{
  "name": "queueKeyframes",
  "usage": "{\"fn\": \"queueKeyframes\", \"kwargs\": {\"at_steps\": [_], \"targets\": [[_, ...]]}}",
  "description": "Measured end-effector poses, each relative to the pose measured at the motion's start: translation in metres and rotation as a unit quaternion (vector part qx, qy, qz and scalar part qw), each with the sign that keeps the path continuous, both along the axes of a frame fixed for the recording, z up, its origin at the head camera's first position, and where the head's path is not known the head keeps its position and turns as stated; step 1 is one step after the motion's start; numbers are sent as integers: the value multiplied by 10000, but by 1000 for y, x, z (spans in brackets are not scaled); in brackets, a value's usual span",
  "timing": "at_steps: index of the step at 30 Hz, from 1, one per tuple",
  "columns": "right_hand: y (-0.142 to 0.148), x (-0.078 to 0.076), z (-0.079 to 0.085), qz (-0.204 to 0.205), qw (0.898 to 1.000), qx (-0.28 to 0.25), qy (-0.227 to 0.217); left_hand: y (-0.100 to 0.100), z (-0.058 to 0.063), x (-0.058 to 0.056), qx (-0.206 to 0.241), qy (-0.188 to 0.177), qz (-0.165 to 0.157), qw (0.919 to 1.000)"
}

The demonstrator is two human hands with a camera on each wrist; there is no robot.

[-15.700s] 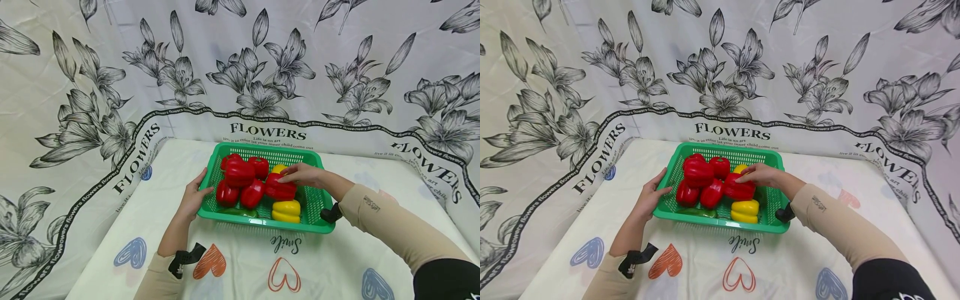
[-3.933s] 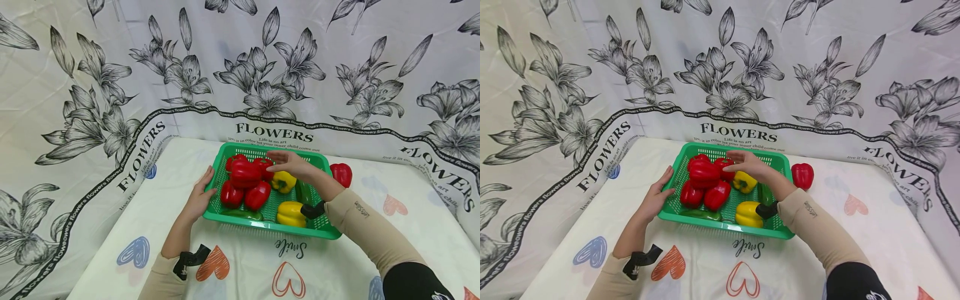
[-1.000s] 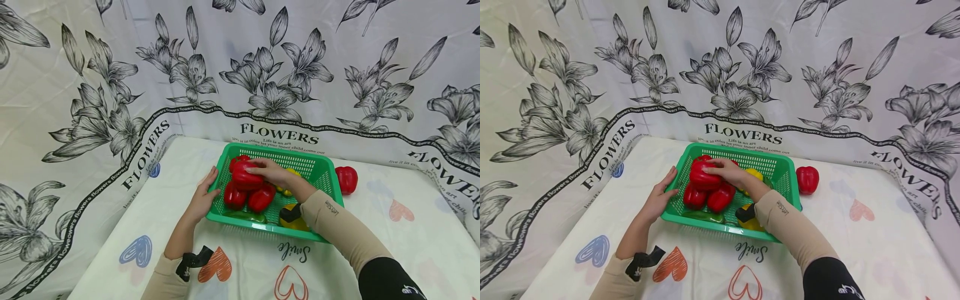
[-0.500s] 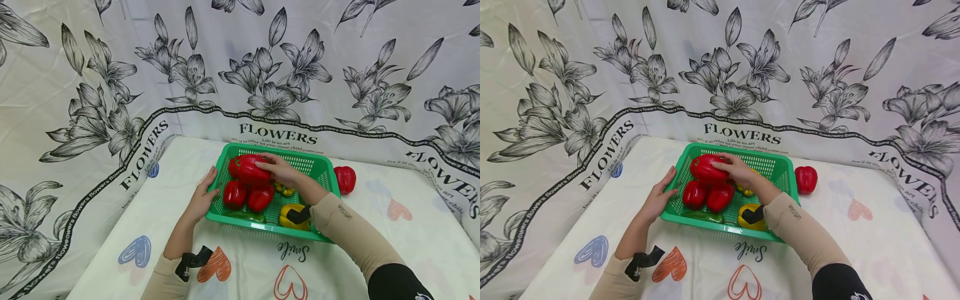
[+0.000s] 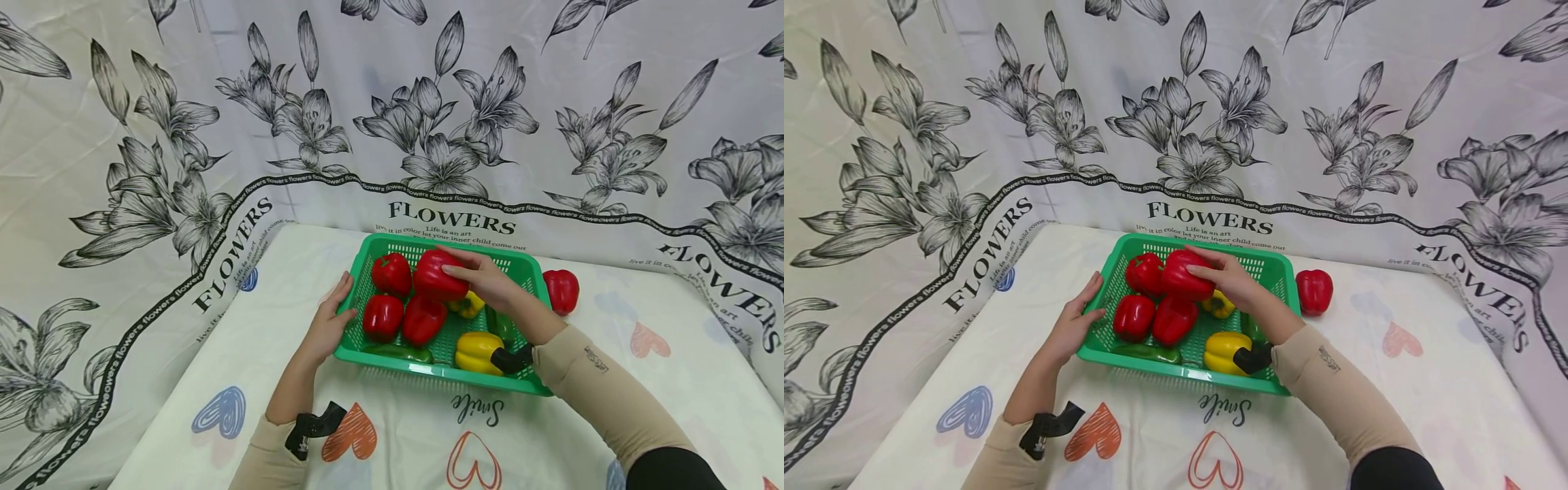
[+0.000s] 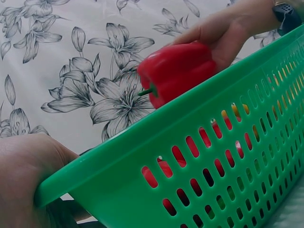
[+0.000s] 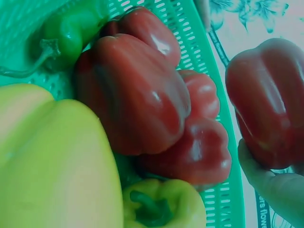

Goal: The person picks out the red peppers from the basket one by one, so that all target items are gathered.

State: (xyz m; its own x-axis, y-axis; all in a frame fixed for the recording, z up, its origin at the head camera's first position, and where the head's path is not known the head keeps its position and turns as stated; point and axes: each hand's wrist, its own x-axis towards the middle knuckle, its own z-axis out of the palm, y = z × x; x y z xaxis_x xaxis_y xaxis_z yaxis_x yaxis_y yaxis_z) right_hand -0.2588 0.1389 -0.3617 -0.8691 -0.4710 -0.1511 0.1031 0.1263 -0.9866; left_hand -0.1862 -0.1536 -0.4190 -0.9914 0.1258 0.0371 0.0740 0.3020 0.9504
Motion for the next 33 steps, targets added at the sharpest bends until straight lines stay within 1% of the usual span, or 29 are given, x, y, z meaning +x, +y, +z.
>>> {"fn": "queueKeyframes", "kwargs": {"at_steps": [6, 11, 17, 21, 24, 29, 33], "targets": [[14, 5, 1, -237, 9997, 14, -51, 0, 1, 0, -31, 29, -9, 10000], [26, 10, 6, -405, 9991, -79, -97, 0, 1, 0, -31, 9, -3, 10000], [41, 13, 7, -625, 9976, -239, -151, 1, 1, 0, -7, -25, -4, 10000], [50, 17, 7, -736, 9967, -303, -172, 0, -1, -1, 23, 27, -42, 10000], [57, 19, 8, -850, 9956, -291, -256, 0, -2, 0, 42, 77, -62, 9999], [67, 22, 9, -1176, 9919, -200, -434, 1, -2, 0, -1, 96, -48, 9999], [75, 24, 11, -1337, 9894, -266, -511, 1, -2, 0, -36, 122, -38, 9999]]}}
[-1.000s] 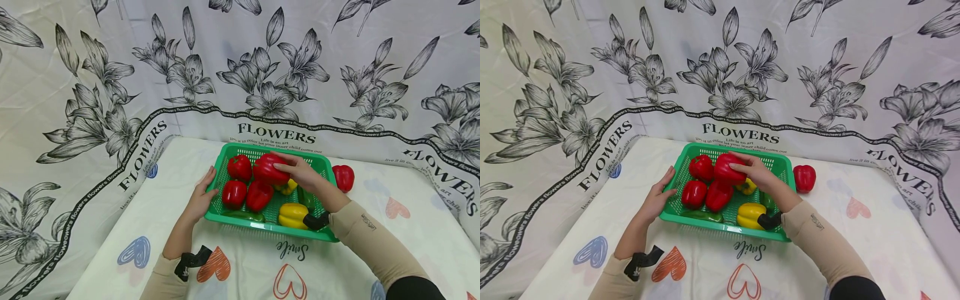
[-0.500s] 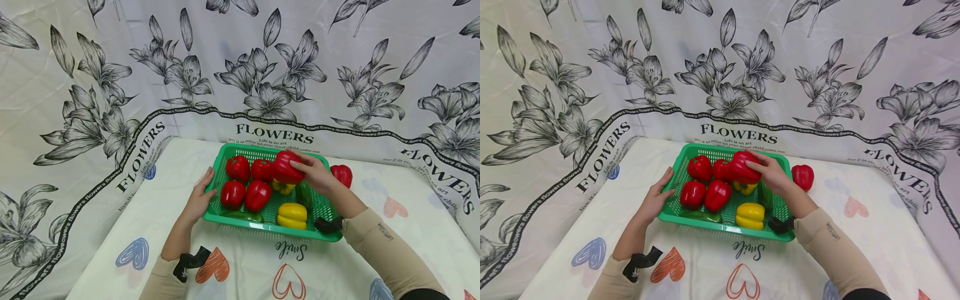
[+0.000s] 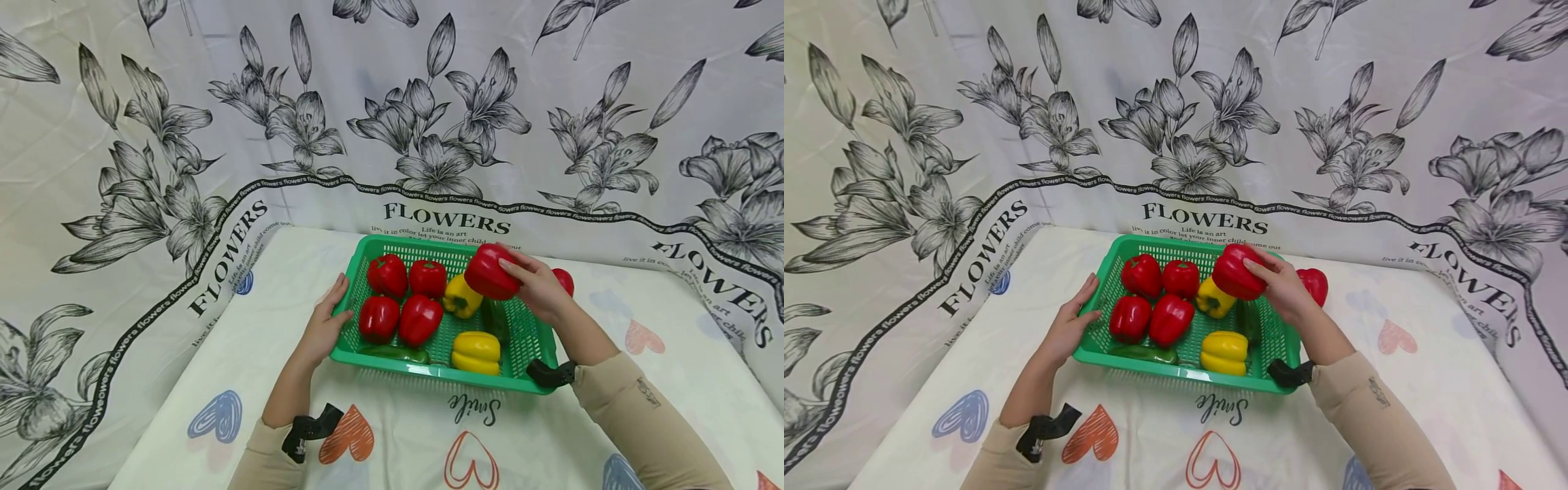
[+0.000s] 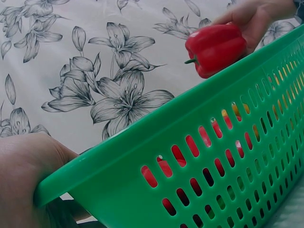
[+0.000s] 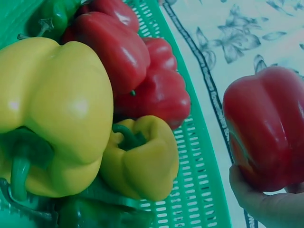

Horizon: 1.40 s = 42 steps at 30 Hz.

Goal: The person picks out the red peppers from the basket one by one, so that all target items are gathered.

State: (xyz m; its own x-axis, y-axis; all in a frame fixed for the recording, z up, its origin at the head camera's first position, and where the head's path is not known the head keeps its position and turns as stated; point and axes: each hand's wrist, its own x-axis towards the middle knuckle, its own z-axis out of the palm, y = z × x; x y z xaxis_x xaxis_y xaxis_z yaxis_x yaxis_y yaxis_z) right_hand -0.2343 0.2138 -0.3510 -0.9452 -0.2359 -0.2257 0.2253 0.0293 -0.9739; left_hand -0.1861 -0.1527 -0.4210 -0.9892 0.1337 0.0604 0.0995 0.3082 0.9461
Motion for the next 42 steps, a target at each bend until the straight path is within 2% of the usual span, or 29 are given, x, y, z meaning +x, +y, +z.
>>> {"fn": "queueKeyframes", "kwargs": {"at_steps": [13, 25, 33, 42], "targets": [[29, 5, 2, -199, 9980, -552, 241, -2, -1, 0, -14, -18, 30, 10000], [64, 8, 0, -514, 9898, -1267, 391, -3, -1, 2, 11, 19, 33, 10000], [91, 9, -5, -888, 9864, -1344, 318, -3, -3, 0, 41, 32, 20, 10000], [117, 6, -18, -1462, 9826, -1137, -121, -3, 0, 1, 1, 25, 12, 10000]]}}
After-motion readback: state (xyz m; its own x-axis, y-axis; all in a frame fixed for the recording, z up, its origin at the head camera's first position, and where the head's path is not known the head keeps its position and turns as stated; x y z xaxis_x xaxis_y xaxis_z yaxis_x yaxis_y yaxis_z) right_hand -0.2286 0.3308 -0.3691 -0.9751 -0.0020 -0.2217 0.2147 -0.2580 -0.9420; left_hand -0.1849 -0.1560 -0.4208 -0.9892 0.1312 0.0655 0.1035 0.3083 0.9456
